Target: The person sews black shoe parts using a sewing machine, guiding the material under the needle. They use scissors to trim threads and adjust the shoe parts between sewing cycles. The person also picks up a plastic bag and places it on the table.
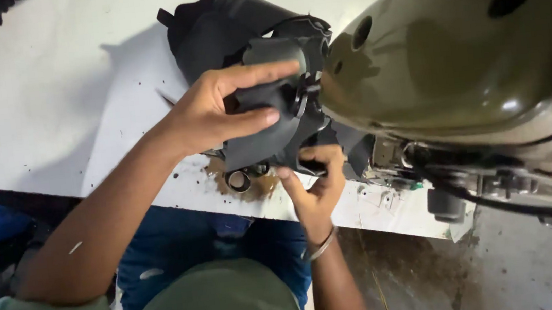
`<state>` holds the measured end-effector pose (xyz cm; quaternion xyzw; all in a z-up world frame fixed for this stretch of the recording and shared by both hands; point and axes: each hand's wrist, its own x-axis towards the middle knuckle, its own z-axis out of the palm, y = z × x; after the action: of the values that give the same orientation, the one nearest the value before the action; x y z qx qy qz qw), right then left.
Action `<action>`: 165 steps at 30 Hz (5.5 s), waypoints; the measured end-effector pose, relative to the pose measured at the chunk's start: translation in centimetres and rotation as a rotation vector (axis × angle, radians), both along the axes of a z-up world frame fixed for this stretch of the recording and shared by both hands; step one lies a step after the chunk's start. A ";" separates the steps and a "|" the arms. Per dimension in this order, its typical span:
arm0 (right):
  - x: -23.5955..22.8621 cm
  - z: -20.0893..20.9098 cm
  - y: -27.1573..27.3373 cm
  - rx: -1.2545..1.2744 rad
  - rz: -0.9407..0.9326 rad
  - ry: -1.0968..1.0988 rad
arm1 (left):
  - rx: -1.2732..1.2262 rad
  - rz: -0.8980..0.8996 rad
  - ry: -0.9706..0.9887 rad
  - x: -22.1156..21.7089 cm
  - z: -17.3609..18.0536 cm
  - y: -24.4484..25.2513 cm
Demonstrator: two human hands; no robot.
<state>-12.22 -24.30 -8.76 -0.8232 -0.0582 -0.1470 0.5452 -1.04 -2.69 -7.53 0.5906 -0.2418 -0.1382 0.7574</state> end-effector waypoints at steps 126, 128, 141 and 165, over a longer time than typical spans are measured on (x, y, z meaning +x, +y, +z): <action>-4.0 -2.3 6.9 -0.350 0.161 0.311 | 0.425 0.945 -0.328 -2.5 -12.0 24.6; -4.7 -2.8 6.2 -0.306 0.182 0.265 | 0.556 1.146 -0.398 -4.9 -11.7 22.7; -7.4 -2.5 5.1 0.876 0.300 0.511 | 0.001 0.418 0.113 -20.4 0.3 5.8; -10.1 6.9 8.5 -0.091 0.087 0.012 | 0.002 0.531 0.268 -22.2 1.6 3.2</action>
<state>-22.28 -15.76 -1.89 -0.8447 -0.0975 -0.1156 0.5134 -23.24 0.54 -5.97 0.6106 0.0236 -0.0121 0.7915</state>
